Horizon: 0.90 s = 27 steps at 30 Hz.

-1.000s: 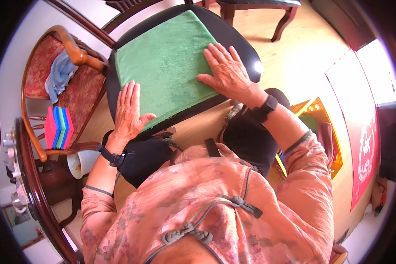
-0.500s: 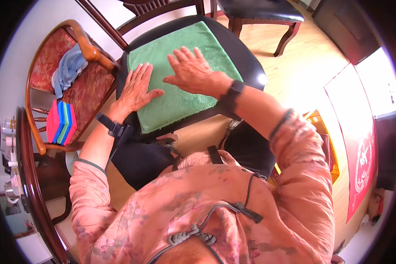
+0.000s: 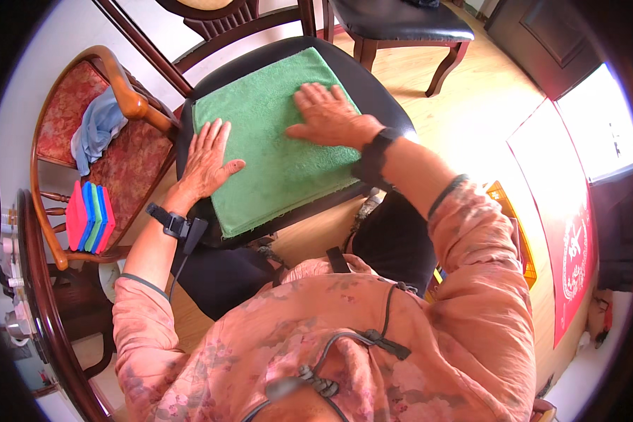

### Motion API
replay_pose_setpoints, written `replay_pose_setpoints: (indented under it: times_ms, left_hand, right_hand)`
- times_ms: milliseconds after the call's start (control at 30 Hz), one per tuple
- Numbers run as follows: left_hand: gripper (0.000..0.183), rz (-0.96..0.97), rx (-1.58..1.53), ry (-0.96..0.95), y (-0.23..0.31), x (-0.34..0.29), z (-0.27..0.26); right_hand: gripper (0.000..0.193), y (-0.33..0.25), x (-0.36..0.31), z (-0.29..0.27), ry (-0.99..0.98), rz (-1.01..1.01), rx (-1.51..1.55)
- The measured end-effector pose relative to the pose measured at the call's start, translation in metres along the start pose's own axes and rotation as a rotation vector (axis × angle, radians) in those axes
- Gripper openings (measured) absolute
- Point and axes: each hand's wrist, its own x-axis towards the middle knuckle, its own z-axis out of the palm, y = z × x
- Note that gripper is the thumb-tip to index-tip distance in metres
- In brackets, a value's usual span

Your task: The recorder folds several small colorful towels or cloths on a chair seat and then stacks them on another chair.

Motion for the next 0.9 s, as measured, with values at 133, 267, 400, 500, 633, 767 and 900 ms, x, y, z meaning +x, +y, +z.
replay_pose_setpoints:
  times_ms: [133, 267, 400, 500, 633, 767, 900]
  left_hand:
    - [0.099, -0.040, 0.011, 0.051, -0.009, -0.012, 0.003]
    - [0.100, -0.073, 0.011, 0.015, -0.011, -0.012, 0.006]
    - [0.101, -0.072, 0.001, 0.027, -0.012, -0.011, 0.007]
    - [0.103, -0.088, 0.003, -0.016, -0.011, -0.009, 0.000]
    - [0.103, -0.127, 0.025, -0.032, -0.016, -0.001, -0.010]
    - [0.100, -0.110, 0.021, -0.055, -0.015, 0.026, -0.019]
    - [0.095, -0.085, 0.031, -0.097, -0.011, 0.044, -0.016]
  right_hand:
    - [0.084, 0.034, -0.025, -0.009, -0.035, 0.135, 0.032]
    - [0.085, 0.040, -0.032, -0.006, -0.020, 0.158, 0.050]
    - [0.093, 0.043, -0.031, -0.007, -0.042, 0.153, 0.053]
    - [0.093, 0.044, -0.030, -0.014, -0.044, 0.136, 0.086]
    - [0.090, 0.038, -0.009, -0.022, -0.015, 0.088, 0.078]
    - [0.087, 0.001, 0.027, -0.011, 0.081, -0.016, 0.048]
    - [0.084, -0.038, 0.044, -0.026, -0.219, -0.090, 0.017]
